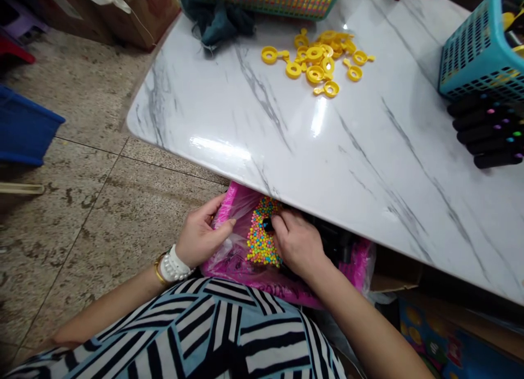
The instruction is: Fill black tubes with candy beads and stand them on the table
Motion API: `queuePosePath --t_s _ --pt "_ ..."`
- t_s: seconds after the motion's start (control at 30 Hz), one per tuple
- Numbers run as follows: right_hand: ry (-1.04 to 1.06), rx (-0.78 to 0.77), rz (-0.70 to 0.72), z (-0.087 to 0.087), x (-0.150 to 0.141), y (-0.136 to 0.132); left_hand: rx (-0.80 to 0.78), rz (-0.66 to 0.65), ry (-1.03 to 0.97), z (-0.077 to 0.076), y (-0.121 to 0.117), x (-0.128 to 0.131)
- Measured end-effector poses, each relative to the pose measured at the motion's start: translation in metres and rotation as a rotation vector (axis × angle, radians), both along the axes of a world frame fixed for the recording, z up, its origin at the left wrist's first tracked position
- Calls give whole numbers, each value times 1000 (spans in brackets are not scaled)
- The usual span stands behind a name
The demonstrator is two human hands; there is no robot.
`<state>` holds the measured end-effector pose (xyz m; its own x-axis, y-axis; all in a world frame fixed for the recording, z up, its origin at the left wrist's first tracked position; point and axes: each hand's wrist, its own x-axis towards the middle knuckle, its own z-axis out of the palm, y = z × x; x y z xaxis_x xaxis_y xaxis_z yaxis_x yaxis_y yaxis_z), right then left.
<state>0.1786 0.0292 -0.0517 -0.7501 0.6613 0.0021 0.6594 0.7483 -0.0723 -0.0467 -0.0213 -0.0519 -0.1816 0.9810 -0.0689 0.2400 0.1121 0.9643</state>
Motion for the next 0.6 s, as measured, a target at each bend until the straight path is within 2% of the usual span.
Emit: queuePosePath --t_s 0.07,0.17,0.33,0.43,0.53,0.6 --pt "-82 34 -71 0 -4 0 9 2 -16 -1 1 1" --pt "-86 -77 -35 -5 -14 -4 3 -5 -10 -2 2 1" --pt "260 -447 -27 -12 -24 -9 -41 -7 12 -2 1 -2" --pt "467 -612 -18 -12 -21 -5 -42 1 -2 -3 1 -2" --pt "553 -753 -69 -8 -16 -1 -42 -9 -17 -7 0 -2" --pt "575 -788 -112 -2 -10 -2 -40 -20 -46 -11 -1 -3"
